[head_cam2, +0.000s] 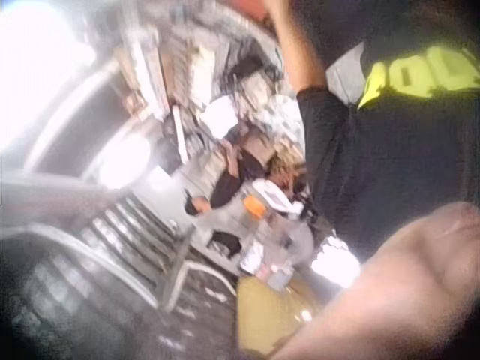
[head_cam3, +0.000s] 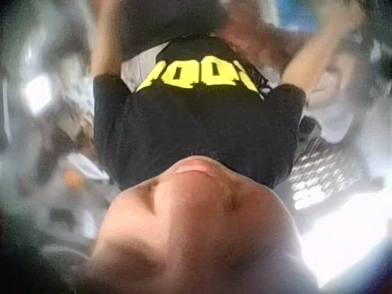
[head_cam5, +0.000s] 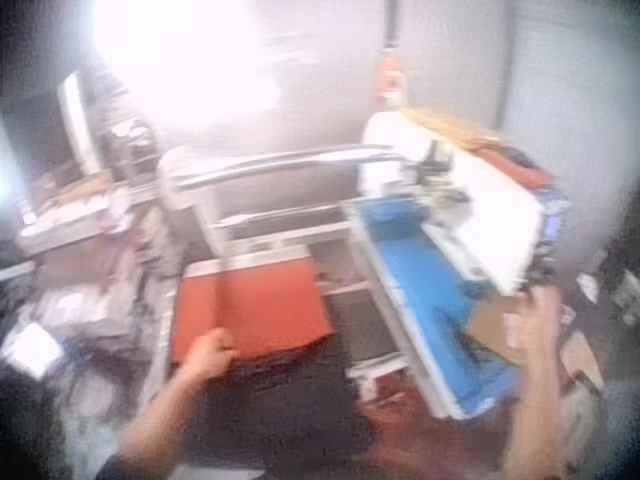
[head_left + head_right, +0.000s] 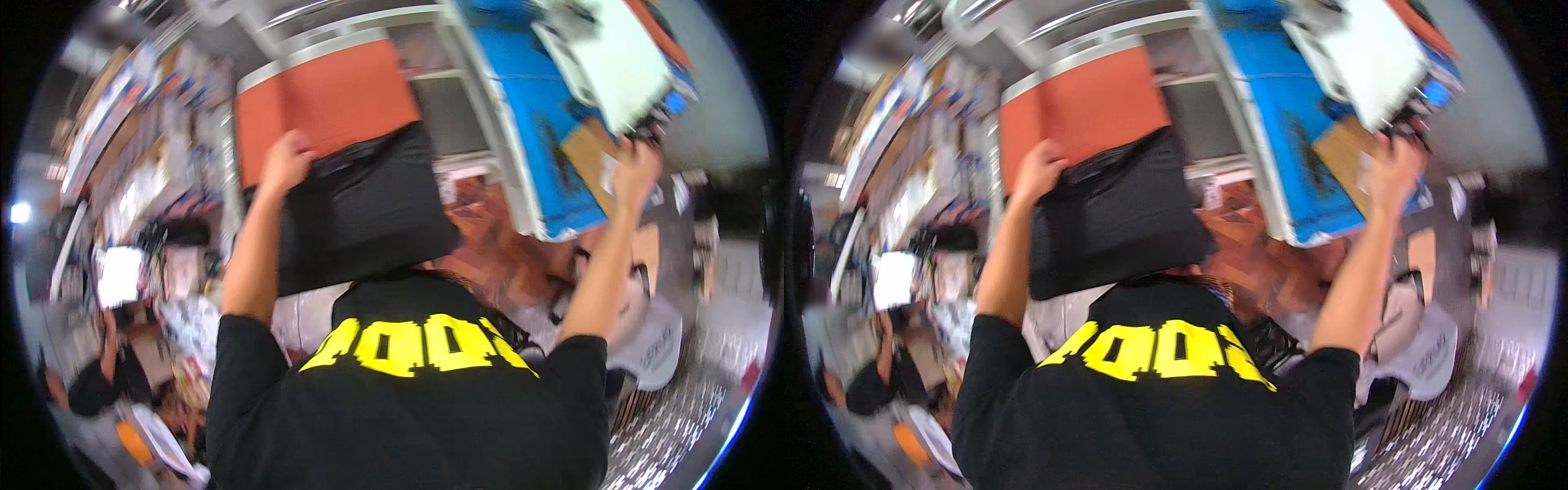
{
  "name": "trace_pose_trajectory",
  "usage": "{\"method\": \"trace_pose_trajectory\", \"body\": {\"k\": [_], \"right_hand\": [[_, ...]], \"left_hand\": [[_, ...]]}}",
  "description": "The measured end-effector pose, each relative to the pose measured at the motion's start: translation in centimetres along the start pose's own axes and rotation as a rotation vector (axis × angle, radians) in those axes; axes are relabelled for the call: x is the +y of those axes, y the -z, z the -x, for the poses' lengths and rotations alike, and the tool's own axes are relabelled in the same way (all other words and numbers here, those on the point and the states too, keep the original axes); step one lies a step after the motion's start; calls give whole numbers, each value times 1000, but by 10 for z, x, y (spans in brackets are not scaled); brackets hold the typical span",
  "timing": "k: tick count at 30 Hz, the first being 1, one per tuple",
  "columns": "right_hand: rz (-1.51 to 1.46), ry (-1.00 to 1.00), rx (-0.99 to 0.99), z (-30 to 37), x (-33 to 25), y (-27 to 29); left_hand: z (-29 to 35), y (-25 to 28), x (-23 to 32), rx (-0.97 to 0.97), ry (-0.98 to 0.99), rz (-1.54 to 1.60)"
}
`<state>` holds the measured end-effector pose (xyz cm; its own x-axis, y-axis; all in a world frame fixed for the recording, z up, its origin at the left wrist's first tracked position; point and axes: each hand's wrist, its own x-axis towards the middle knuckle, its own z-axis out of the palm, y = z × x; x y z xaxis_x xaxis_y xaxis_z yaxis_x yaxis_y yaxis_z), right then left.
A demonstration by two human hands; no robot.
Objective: The person operates a heat press machine to apply a 'Coffee & Pickleball' graphic onto a black t-shirt. They prepare the shirt, place a transfer sheet on it, and use the machine to press the design. The finished shirt is then folded and stacked with other printed shirts.
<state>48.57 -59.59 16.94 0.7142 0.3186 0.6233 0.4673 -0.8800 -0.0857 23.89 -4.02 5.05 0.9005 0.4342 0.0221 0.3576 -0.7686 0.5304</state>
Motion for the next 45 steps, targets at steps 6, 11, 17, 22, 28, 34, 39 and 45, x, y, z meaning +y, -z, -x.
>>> {"method": "trace_pose_trajectory", "body": {"k": [6,11,17,22,28,34,39,45], "right_hand": [[40,-148,219,11,-21,-7],[-9,-256,147,8,-34,4],[-9,-215,153,11,-30,10],[-6,-48,81,-2,-15,13],[-22,-12,439,-3,-85,23],[-652,-98,-334,39,-259,-100],[-597,-415,-635,46,-290,-170],[-619,-268,-799,8,-241,-156]], "left_hand": [[-38,49,80,133,-39,808],[-36,-17,226,-284,-37,1244],[-14,-102,361,-728,211,1765],[7,-86,260,-403,-151,1374],[79,18,29,212,80,137],[91,36,-95,414,160,178],[90,42,-134,387,258,261],[91,80,-147,46,227,631]]}}
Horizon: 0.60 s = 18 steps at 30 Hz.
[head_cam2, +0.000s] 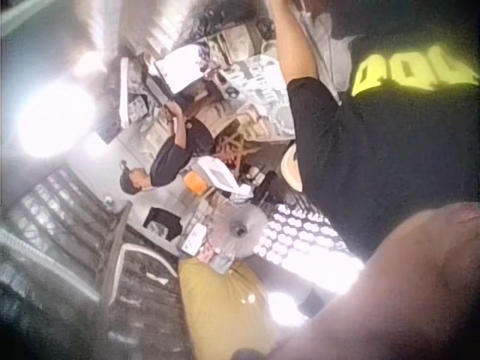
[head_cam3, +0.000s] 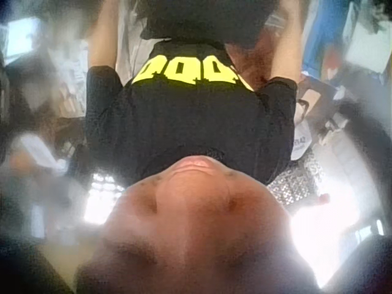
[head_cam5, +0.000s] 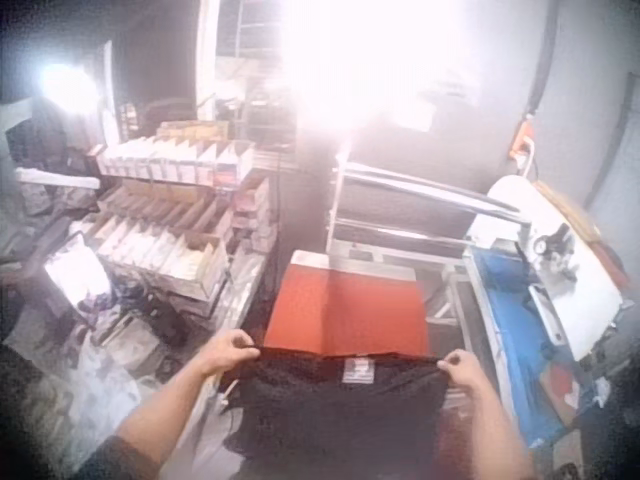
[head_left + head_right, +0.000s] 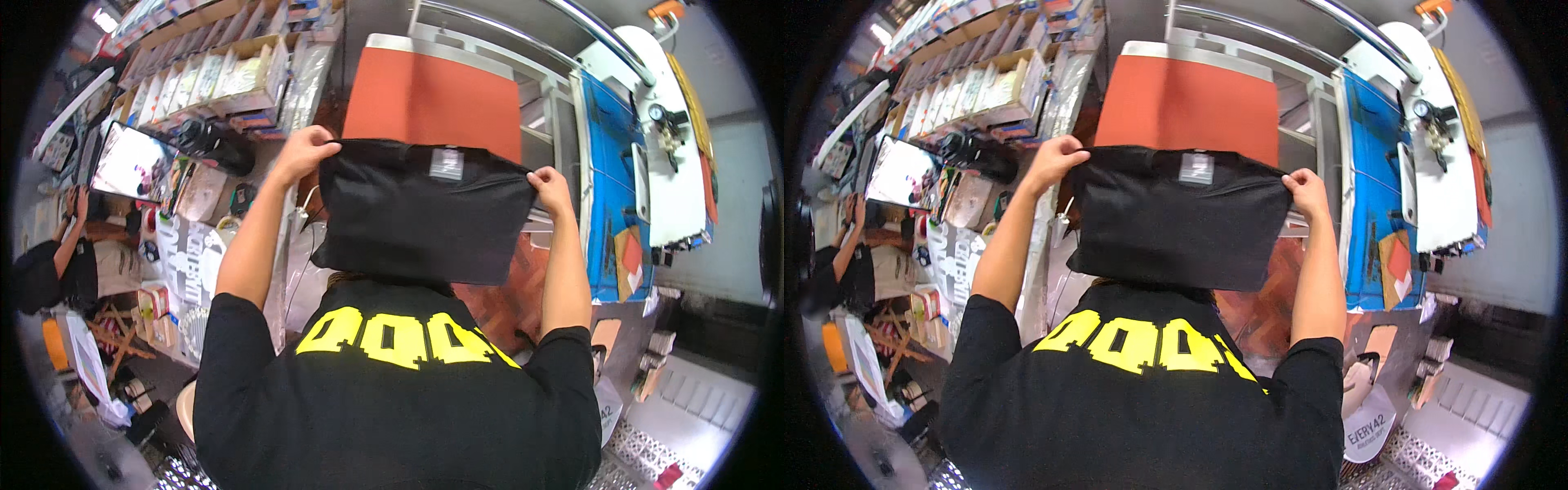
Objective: The person operates a heat press machine to apply a 'Coffee & Pickleball' graphic onto a black t-shirt. They prepare the shirt, place a transfer sheet on it, and use the machine to press the design. The finished shirt is then folded and stacked with other printed shirts.
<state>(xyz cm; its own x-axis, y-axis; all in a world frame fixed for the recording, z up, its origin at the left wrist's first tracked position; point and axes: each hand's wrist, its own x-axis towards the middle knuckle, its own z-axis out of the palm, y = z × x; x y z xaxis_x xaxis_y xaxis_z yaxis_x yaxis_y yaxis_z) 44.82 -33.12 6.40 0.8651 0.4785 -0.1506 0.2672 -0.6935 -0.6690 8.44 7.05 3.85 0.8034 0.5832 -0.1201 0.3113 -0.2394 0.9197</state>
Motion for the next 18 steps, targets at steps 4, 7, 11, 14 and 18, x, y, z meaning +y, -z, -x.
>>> {"method": "trace_pose_trajectory", "body": {"k": [4,7,11,14,18], "right_hand": [[-244,-21,-171,10,4,39],[104,56,-257,20,8,33],[-19,25,-43,22,8,-23],[64,93,60,21,7,-34],[41,88,172,22,11,-7]], "left_hand": [[3,12,13,-7,-56,69],[4,12,17,-80,-29,-96],[-1,-5,11,-32,30,117],[-2,-12,4,-11,-1,189],[5,-7,-3,62,-9,86]]}}
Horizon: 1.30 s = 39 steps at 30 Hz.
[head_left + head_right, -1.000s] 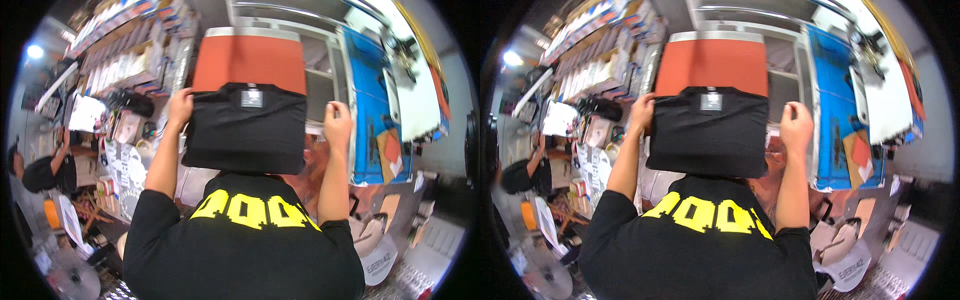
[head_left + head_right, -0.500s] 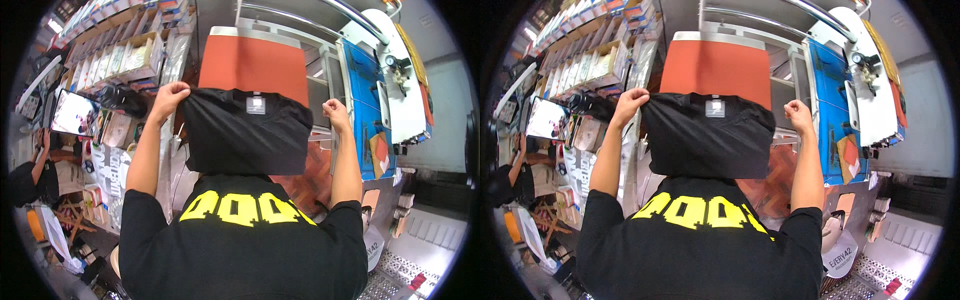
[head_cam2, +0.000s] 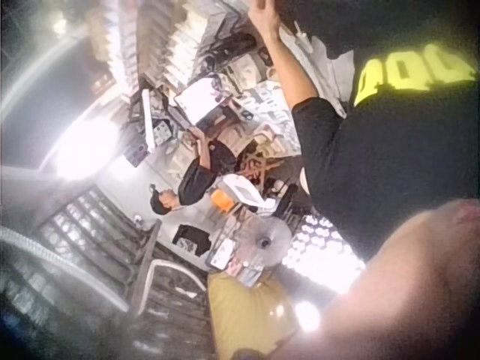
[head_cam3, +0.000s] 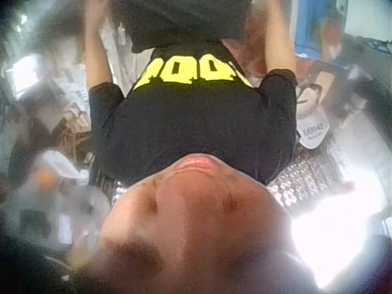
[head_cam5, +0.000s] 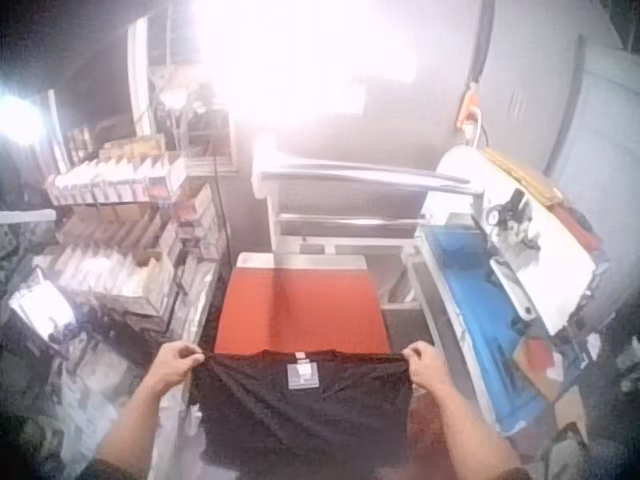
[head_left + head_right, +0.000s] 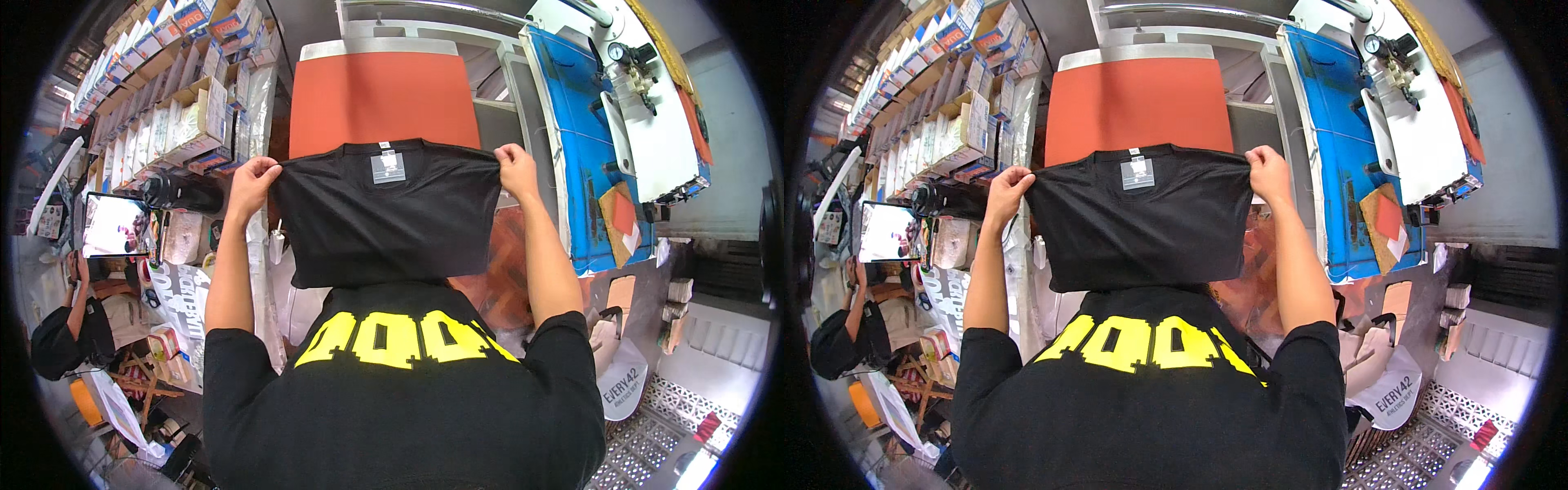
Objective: The person operates a heat press machine to apply a 'Coffee & Pickleball' graphic onto a black t-shirt. They prepare the shirt, place a transfer sheet on it, and use the machine to press the design. The finished shirt is then folded and stacked with other printed shirts.
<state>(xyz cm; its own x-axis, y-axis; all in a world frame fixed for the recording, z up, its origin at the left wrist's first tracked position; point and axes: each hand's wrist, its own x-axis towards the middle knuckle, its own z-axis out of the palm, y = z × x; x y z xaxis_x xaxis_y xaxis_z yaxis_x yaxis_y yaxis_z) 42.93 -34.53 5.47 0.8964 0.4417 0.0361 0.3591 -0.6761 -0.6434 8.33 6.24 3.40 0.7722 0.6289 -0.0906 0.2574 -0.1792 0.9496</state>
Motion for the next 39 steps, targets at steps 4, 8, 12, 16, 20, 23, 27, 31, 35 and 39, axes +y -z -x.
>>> {"method": "trace_pose_trajectory", "body": {"k": [4,8,12,16,20,23,27,31,35,39], "right_hand": [[-80,-138,24,-1,3,6],[-265,-225,-9,5,1,4],[-126,-7,-351,16,-1,25],[79,-55,-242,25,-7,40],[230,169,-146,35,-14,54],[-81,97,-120,49,-17,68],[-499,-72,-339,61,-8,67],[-459,-101,-91,39,16,28],[-231,-193,-79,33,37,-24],[-271,31,-57,42,37,-33]], "left_hand": [[5,-1,-3,14,11,2],[2,-11,-3,85,-23,89],[2,-12,-2,-8,-19,-89],[8,-6,3,20,-12,-171],[21,4,17,-35,2,-198],[35,19,29,-87,-4,25],[43,32,32,-89,-72,193],[21,11,7,33,-2,48],[3,-22,-28,38,155,-144],[12,-24,-45,141,130,-53]]}}
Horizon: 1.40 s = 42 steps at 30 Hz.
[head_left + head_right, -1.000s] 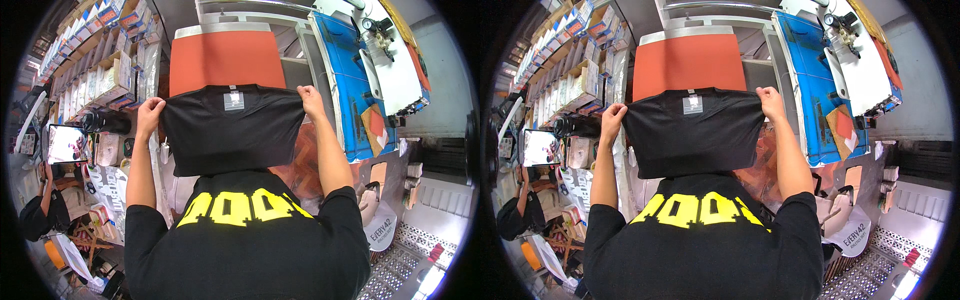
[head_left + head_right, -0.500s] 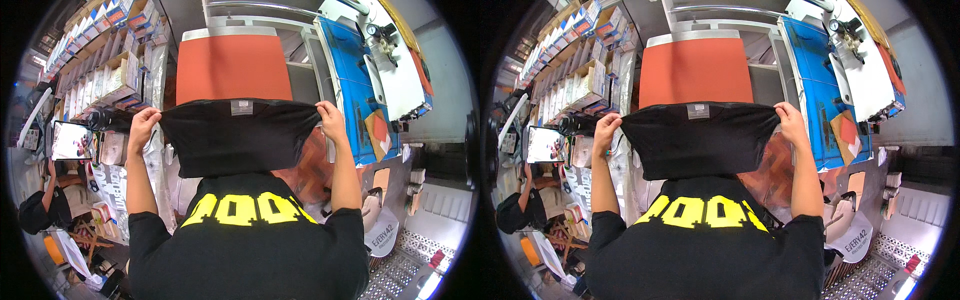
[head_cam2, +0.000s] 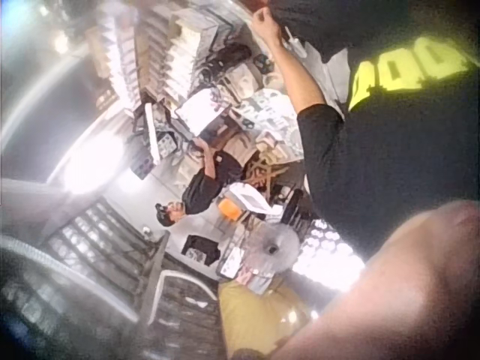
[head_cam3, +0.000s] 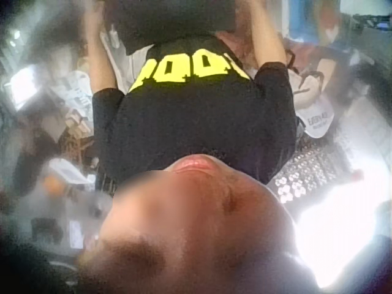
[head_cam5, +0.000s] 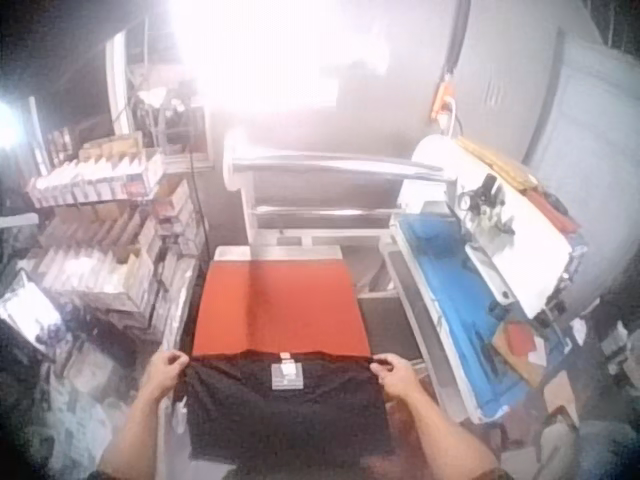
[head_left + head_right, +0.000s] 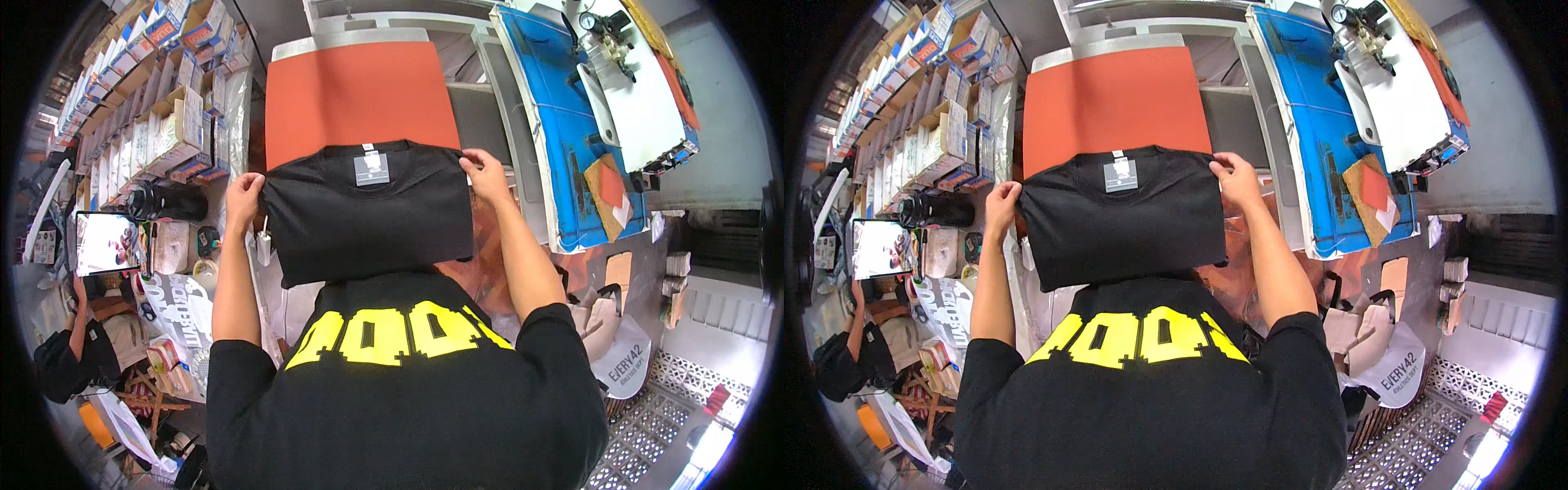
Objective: The person operates a heat press machine to apply a 'Coffee & Pickleball' graphic onto a black t-shirt. They prepare the shirt, place a transfer sheet on it, and use the machine to press the design. The finished shirt is then folded and stacked with other printed shirts.
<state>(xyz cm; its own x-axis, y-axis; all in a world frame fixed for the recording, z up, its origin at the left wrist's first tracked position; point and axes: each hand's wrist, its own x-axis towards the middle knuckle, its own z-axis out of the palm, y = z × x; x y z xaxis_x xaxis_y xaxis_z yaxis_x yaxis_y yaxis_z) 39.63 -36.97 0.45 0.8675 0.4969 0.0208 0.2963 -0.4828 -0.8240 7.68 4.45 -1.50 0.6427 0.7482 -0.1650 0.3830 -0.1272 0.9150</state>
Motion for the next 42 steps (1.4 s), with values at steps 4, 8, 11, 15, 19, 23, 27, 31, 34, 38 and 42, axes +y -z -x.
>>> {"method": "trace_pose_trajectory", "body": {"k": [4,8,11,15,19,23,27,31,34,38,42], "right_hand": [[252,66,-17,-2,-18,4],[510,380,93,-9,-30,8],[252,245,85,-10,-37,20],[145,78,24,0,-59,45],[200,58,-273,16,-93,80],[230,76,-428,31,-123,124],[2,141,-343,35,-151,160],[139,140,-257,24,-191,183],[229,227,-44,-11,-215,190],[348,306,-168,-101,-212,167],[765,221,-111,-175,-163,103]], "left_hand": [[4,2,1,-18,-38,65],[5,-1,8,8,-83,11],[8,8,14,63,-129,17],[21,34,33,-82,-89,133],[42,59,64,-230,-54,192],[70,91,107,-238,-82,34],[92,120,156,-331,-132,-1],[79,137,202,-312,-244,-101],[46,145,226,-32,-235,-201],[-46,128,223,-136,-313,-288],[-140,85,174,-150,-220,-465]]}}
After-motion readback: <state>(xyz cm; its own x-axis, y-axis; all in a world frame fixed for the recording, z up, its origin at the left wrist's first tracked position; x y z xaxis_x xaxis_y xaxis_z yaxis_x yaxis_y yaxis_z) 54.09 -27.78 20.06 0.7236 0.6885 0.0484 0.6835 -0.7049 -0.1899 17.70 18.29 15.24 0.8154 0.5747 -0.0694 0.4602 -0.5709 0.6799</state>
